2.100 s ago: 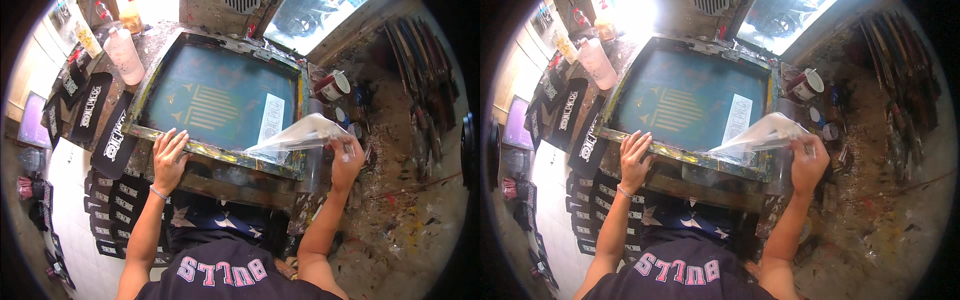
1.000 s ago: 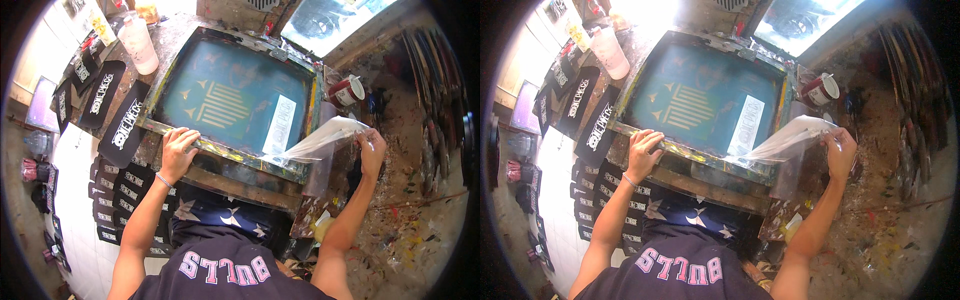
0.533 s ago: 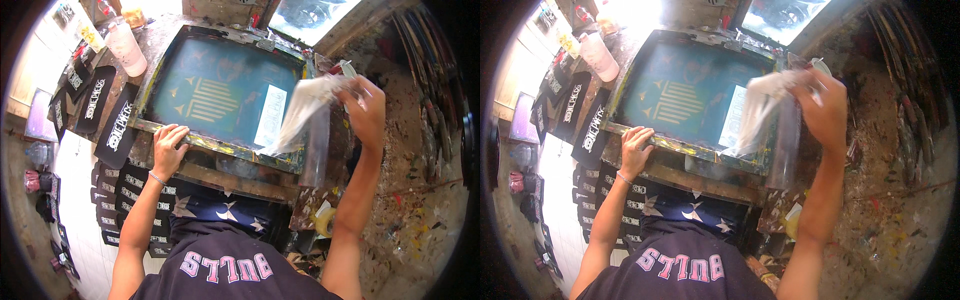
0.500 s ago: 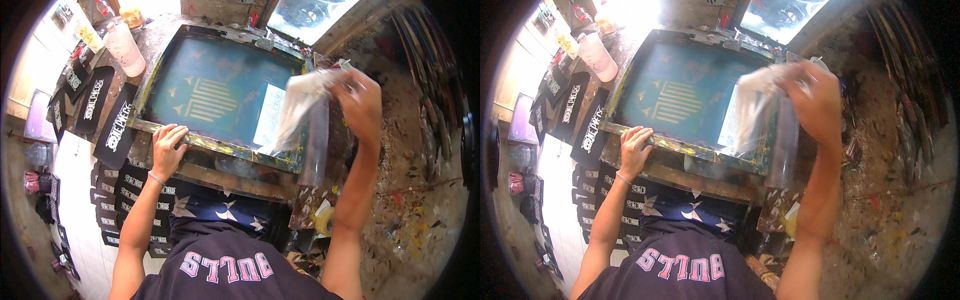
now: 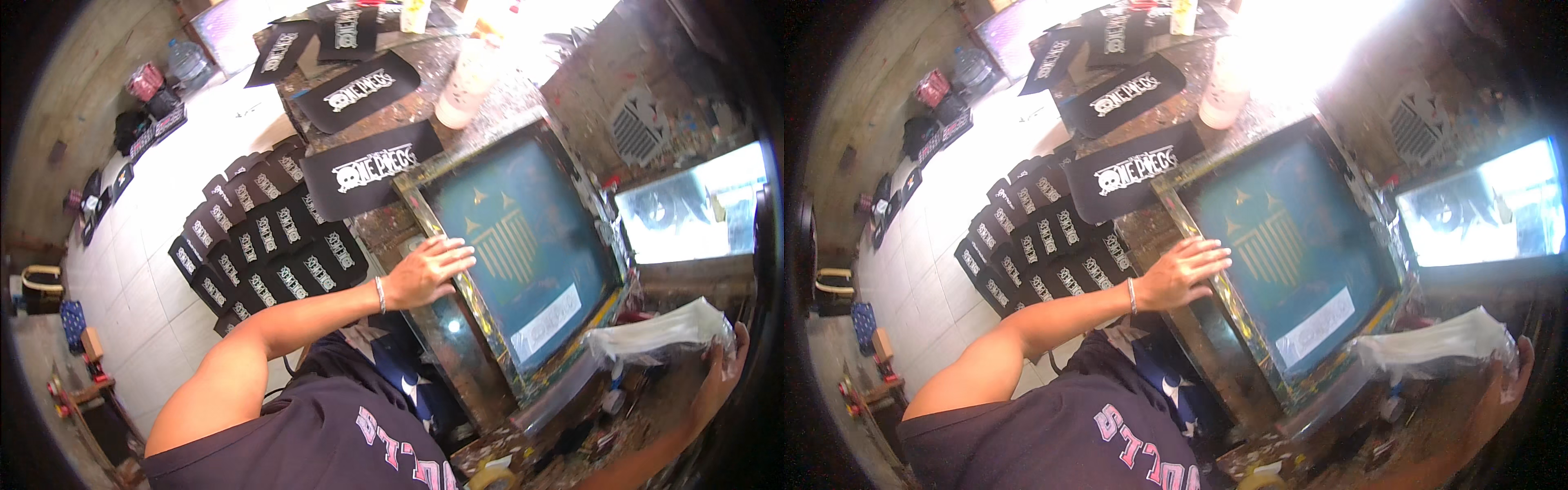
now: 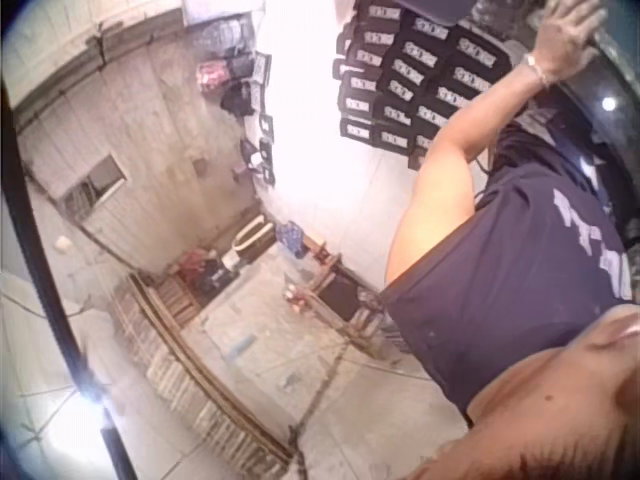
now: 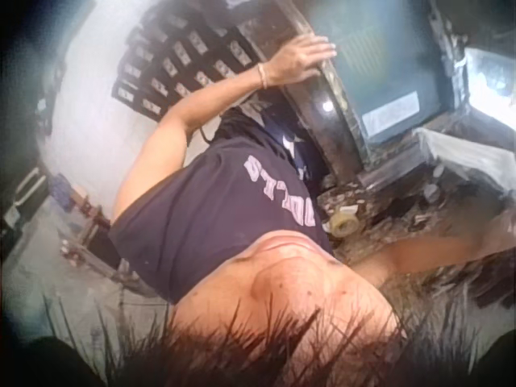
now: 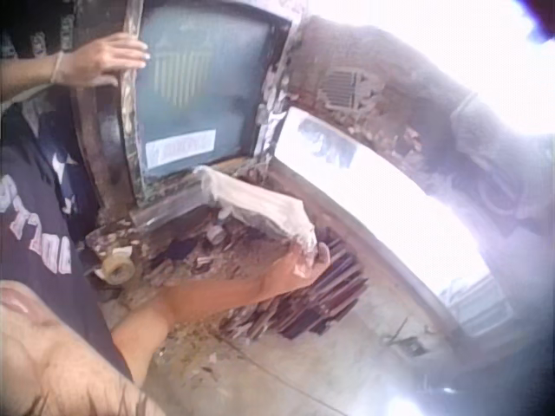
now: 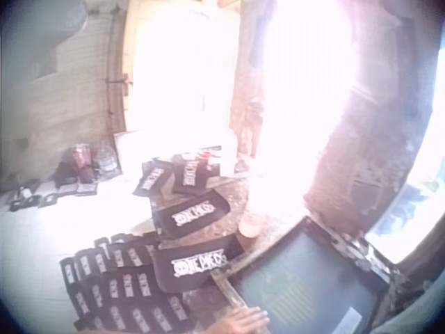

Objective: The person performs screen printing on black fabric pieces. They place each fabric under a screen, apply white ink with a squeegee, and pull the squeegee across to transfer the design. Finished pieces are stacked to the side.

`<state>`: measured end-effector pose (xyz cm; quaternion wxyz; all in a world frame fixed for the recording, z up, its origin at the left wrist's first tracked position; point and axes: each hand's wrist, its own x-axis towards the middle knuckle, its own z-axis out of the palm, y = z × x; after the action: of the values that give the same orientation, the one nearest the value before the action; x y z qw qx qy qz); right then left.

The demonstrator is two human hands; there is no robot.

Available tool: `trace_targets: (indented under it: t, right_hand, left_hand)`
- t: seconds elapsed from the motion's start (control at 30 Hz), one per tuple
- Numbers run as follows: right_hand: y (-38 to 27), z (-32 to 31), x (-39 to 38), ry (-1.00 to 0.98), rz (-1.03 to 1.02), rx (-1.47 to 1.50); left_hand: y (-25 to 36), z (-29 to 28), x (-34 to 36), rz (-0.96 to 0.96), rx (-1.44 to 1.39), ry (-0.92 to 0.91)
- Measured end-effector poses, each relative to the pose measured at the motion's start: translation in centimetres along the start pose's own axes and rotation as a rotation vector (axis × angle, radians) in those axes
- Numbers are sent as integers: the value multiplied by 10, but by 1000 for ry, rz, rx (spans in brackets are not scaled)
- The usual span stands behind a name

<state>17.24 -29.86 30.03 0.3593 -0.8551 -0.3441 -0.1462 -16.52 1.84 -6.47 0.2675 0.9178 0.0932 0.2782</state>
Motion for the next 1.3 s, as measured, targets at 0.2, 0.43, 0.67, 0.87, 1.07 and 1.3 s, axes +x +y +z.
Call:
trace_targets:
  t: [0.2, 0.43, 0.67, 0.87, 1.07, 1.3]
  right_hand:
    - [19, 28, 41, -78, -169, -154]
    - [-8, 78, 92, -149, -129, -157]
    - [-55, 127, 133, -254, -243, -230]
    - [-70, 136, 183, -416, -184, -397]
    - [-161, 193, 228, -240, -422, -252]
    - [-197, 299, 314, -46, -800, -345]
  left_hand:
    - [-22, -97, -11, -245, -88, 592]
    - [-256, -181, -45, -858, 176, 981]
    - [-358, -226, 7, -578, 375, 579]
    - [-422, -214, 35, -429, 326, 661]
    - [-427, -219, 17, -681, -1, 709]
    - [-414, -217, 27, -695, 31, 614]
